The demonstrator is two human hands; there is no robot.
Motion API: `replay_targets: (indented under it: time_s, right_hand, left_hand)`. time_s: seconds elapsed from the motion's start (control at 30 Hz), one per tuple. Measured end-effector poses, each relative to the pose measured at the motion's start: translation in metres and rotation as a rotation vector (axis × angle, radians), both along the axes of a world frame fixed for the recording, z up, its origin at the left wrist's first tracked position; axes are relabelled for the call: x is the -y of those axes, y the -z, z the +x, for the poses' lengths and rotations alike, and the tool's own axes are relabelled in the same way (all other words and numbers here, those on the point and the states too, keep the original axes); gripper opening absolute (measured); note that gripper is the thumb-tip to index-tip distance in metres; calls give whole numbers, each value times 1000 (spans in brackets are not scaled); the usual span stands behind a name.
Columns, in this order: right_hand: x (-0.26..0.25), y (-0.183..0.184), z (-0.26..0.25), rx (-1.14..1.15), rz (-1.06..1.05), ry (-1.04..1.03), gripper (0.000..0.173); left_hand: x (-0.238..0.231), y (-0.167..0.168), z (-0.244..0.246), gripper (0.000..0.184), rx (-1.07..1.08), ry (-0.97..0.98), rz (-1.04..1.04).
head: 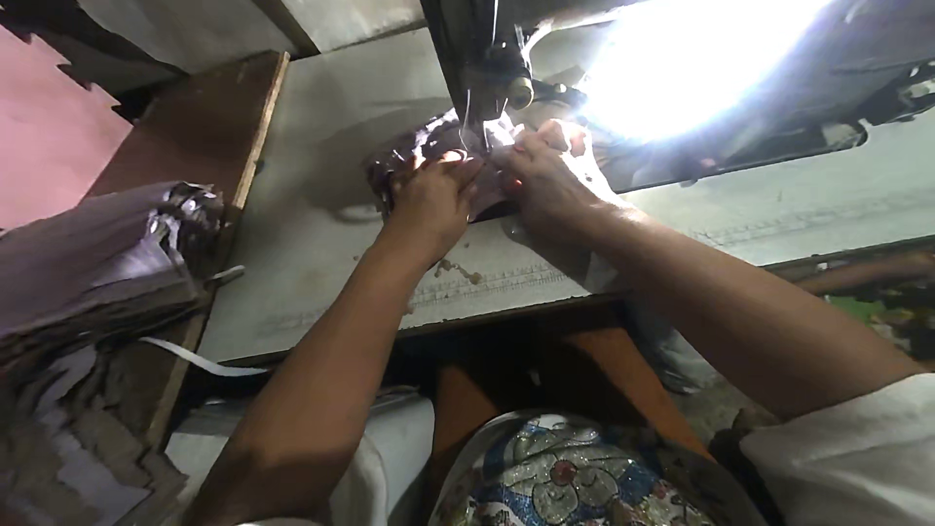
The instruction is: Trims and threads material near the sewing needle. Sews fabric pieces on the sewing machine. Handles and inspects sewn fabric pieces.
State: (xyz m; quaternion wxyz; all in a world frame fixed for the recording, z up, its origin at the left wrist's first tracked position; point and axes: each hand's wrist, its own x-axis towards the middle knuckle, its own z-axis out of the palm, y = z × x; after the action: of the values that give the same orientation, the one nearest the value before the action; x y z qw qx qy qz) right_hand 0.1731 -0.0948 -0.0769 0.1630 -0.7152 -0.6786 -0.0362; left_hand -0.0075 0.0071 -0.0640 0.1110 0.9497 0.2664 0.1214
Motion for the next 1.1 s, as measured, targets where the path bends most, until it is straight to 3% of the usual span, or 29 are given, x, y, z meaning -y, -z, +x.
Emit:
replay_targets:
  time_s: [0.17,0.27,0.47,0.77,0.93,1.1]
  right_hand:
    - [3,5,-1,-30,60,17,37]
    - [10,-1,-5,-11,102,-35,30]
    - [8,4,-3,-19,150,-133,22]
    - [4,-8,3,60,45,56,31]
    - [4,-10,4,41,9,103,42]
    - [9,-18,-1,69,-4,160,39]
  left_hand:
    - [-12,-3,-11,39,116,111,-77]
    - [-16,-8,-17,38,146,146,-116]
    - [-9,-7,-17,34,122,138,-28]
    - [16,-8,-6,48,-72,-18,41]
    - [-3,-1,-6,60,-145,-12,-47]
    - [-21,-3,2,76,-189,-10,-53]
